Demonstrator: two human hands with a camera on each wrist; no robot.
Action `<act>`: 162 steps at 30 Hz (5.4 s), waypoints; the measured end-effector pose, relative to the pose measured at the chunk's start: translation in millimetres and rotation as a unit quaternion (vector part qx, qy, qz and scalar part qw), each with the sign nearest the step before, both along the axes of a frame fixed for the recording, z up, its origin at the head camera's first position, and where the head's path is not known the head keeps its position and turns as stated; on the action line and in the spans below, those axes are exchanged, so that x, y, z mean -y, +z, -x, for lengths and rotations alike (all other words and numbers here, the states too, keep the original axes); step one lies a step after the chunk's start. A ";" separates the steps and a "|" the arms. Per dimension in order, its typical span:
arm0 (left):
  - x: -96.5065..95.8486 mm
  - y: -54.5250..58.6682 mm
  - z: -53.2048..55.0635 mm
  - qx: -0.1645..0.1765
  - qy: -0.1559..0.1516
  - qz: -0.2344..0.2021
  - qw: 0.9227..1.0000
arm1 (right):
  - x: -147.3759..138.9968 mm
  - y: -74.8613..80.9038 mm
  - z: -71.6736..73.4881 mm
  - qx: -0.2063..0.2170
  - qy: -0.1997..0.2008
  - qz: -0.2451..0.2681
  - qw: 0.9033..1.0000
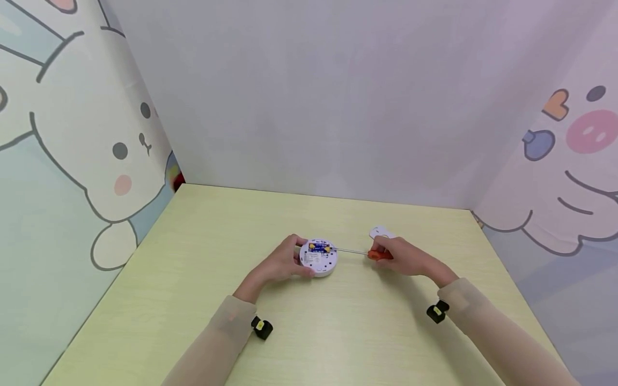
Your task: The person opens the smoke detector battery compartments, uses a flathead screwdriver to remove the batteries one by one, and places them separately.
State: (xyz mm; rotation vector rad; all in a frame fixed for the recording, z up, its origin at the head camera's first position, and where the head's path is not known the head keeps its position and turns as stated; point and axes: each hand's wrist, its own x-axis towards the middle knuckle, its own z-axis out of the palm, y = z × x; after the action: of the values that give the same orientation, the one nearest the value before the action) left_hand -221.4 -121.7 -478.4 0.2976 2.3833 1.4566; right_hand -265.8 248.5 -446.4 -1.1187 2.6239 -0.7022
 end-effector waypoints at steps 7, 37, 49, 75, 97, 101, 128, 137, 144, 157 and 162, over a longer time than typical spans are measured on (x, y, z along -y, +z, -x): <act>-0.1 1.3 -0.7 -0.002 -0.003 0.008 1.000 | -1.6 0.9 0.0 -0.001 0.000 0.001 1.000; 1.3 1.3 0.4 0.004 -0.008 0.006 1.000 | -6.9 9.4 -3.9 0.006 -0.015 -0.024 1.000; 2.5 2.3 1.5 0.002 -0.013 0.002 1.000 | -12.2 28.9 -9.4 -0.008 -0.037 -0.044 0.998; 4.3 6.0 1.7 0.023 0.000 -0.003 1.000 | 6.3 54.6 -37.2 -0.045 -0.169 0.005 0.985; 14.4 8.4 2.1 0.026 0.008 0.005 1.000 | 9.5 51.6 -32.4 -0.041 -0.168 0.019 0.985; 16.6 9.5 2.9 0.022 0.004 0.018 1.000 | 9.8 52.3 -32.4 -0.037 -0.167 0.020 0.985; 24.2 14.1 4.5 0.010 0.002 0.012 1.000 | 8.4 53.3 -33.8 -0.029 -0.165 0.025 0.986; 24.0 15.2 4.5 -0.004 0.000 0.021 1.000 | 8.0 50.3 -33.0 -0.033 -0.165 0.028 0.985; 22.1 16.3 3.5 -0.008 -0.010 0.025 1.000 | 7.9 50.4 -32.7 -0.031 -0.166 0.026 0.985; 15.3 17.0 0.2 -0.023 -0.030 0.036 0.999 | 7.4 48.4 -29.6 -0.027 -0.165 0.019 0.986; 13.9 12.1 1.5 -0.009 -0.023 0.007 1.000 | 7.4 48.5 -29.4 -0.029 -0.166 0.018 0.986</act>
State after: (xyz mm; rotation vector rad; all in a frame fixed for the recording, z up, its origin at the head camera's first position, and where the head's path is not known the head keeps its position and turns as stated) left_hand -222.9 -135.6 -466.3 0.3597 2.3834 1.4221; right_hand -236.5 241.1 -397.9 -0.7255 2.8925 -0.7907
